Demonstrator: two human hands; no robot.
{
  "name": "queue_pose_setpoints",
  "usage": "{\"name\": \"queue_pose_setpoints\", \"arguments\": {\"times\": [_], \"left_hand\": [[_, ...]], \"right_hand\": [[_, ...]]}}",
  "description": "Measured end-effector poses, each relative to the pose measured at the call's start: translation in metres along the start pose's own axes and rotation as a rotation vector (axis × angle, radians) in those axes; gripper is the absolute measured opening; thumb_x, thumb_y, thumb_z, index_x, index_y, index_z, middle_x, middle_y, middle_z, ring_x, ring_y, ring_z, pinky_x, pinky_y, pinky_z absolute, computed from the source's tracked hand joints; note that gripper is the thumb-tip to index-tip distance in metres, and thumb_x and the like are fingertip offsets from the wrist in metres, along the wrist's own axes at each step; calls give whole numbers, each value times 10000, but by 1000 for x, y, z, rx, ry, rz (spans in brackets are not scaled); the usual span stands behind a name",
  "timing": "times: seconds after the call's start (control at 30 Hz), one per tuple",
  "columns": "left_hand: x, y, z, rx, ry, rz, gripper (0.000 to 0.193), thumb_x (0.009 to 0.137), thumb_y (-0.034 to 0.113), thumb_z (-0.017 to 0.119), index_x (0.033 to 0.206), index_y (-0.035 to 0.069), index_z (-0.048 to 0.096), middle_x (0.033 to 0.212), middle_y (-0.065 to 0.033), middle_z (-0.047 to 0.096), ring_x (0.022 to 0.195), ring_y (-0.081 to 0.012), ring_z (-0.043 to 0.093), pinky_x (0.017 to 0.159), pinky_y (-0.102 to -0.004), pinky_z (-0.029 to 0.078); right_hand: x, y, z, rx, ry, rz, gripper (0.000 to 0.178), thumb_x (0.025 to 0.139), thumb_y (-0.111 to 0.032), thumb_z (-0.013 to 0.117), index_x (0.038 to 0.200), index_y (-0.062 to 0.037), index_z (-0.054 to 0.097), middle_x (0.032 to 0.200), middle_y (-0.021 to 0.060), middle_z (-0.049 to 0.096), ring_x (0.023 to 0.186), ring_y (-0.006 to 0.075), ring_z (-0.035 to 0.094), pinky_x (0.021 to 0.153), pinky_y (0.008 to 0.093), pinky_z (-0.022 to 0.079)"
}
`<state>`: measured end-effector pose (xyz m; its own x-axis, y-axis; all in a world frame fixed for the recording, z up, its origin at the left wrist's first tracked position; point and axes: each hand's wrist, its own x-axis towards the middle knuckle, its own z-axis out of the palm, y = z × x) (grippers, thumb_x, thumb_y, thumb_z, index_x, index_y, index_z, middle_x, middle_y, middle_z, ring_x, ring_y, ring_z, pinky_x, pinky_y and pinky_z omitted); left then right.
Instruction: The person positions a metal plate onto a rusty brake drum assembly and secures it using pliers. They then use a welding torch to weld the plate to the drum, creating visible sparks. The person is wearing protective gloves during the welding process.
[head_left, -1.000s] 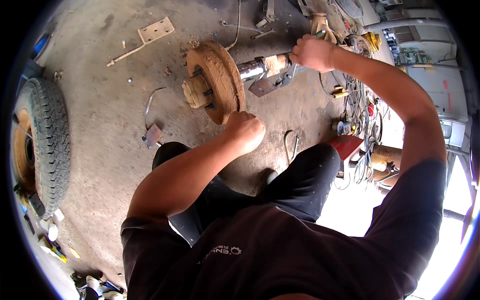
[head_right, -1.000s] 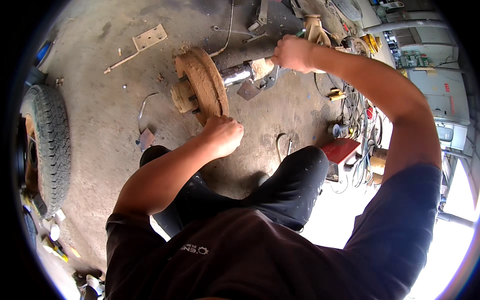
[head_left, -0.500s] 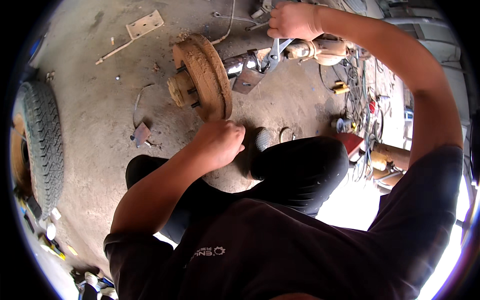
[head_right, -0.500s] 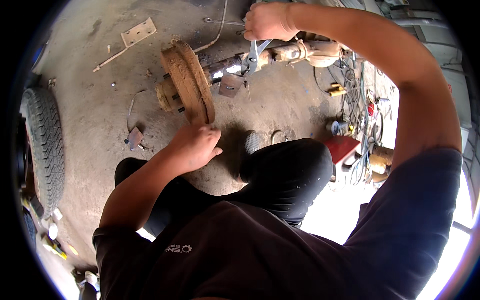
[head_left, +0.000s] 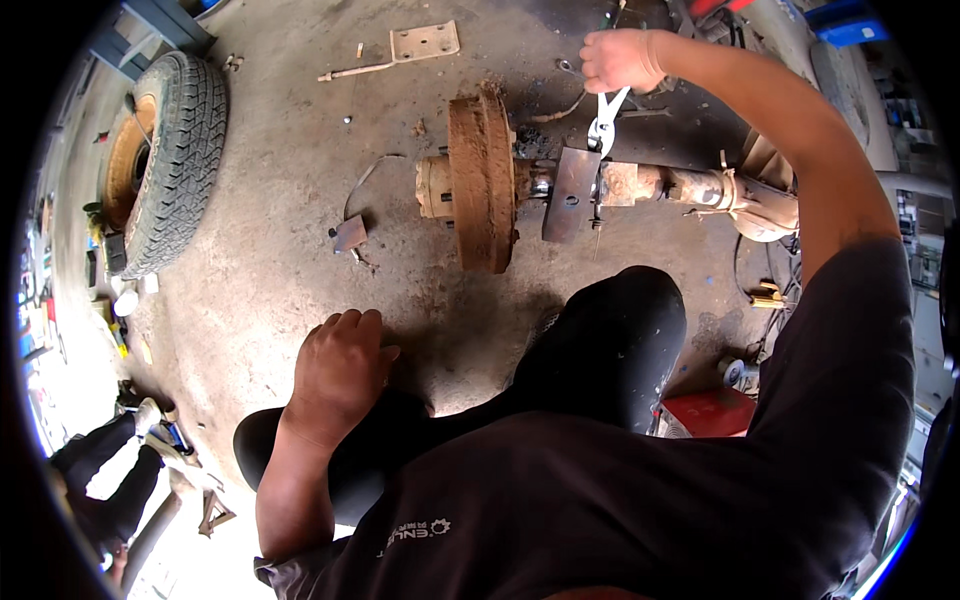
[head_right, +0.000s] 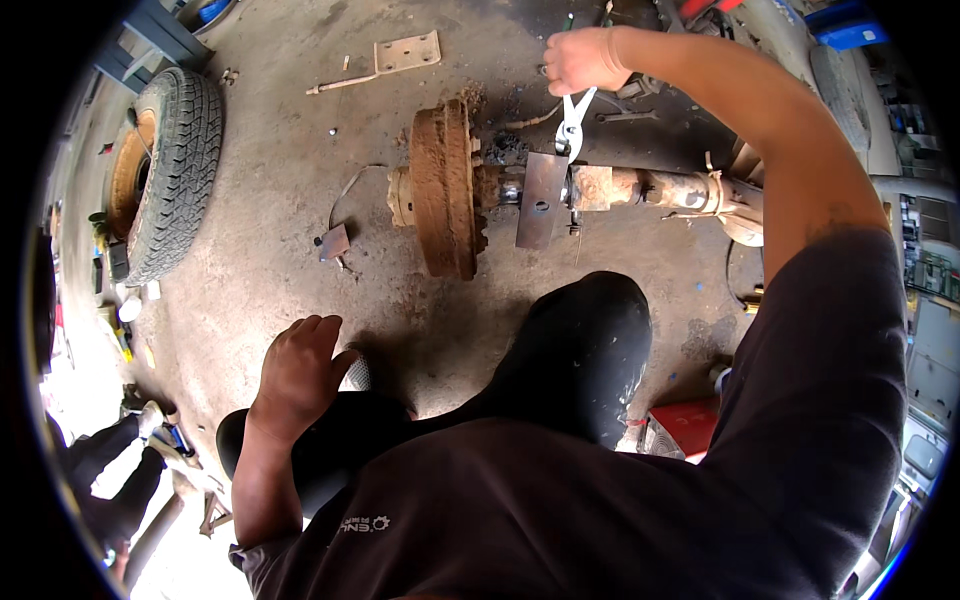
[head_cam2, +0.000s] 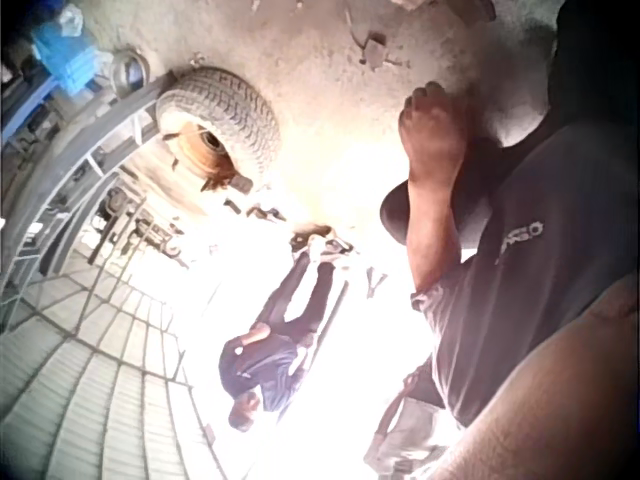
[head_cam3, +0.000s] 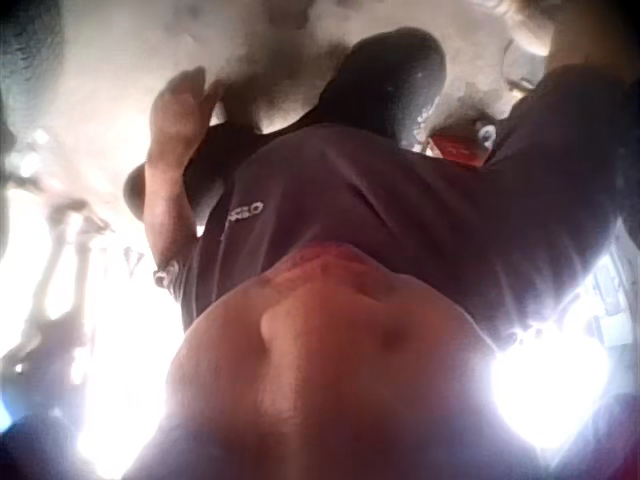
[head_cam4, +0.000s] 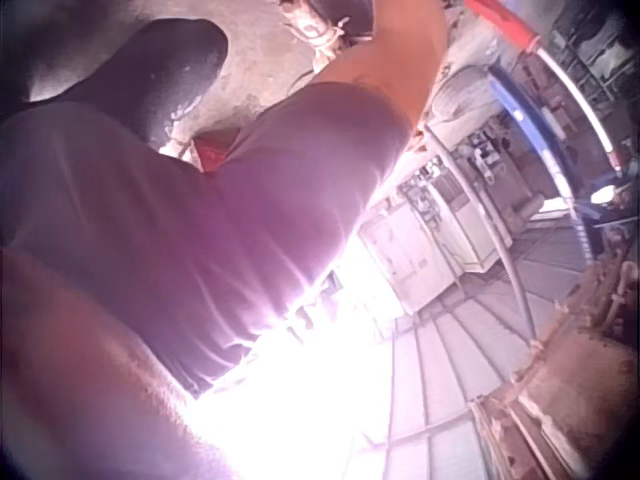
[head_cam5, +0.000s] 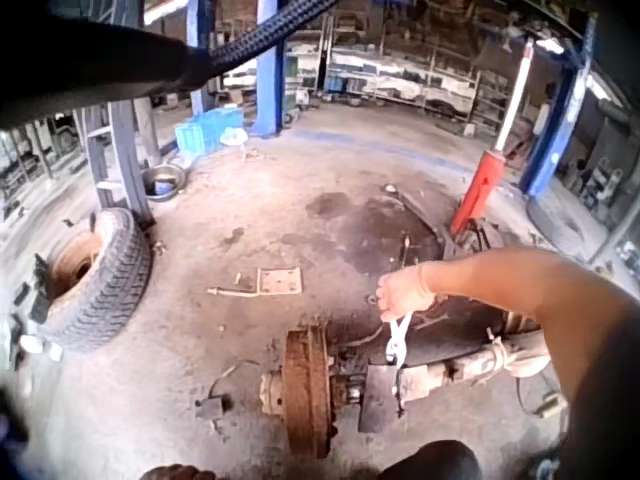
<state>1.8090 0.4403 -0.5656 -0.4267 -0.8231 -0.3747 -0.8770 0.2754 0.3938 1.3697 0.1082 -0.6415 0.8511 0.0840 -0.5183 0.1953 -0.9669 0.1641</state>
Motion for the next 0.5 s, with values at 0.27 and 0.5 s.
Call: {"name": "queue_pose_setpoints", "arguments": {"times": [0.27, 0.5], "left_hand": [[14, 37, 10, -73, -75, 24, 261, 780, 150, 734, 930, 25, 562, 901, -147, 616, 888, -355, 615, 779, -443, 508], [24, 44, 9, -32, -140, -14, 373, 800, 159, 737, 1111, 6, 599, 904, -160, 624, 909, -359, 605, 802, -442, 491]], "right_hand": [[14, 19, 14, -33, 190, -124, 150, 801, -277, 609, 837, -142, 554, 820, 27, 586, 852, 263, 595, 725, 422, 458], [21, 33, 32, -73, 156, -121, 165, 782, -267, 641, 856, -150, 550, 861, 37, 584, 881, 269, 584, 762, 427, 451]]}}
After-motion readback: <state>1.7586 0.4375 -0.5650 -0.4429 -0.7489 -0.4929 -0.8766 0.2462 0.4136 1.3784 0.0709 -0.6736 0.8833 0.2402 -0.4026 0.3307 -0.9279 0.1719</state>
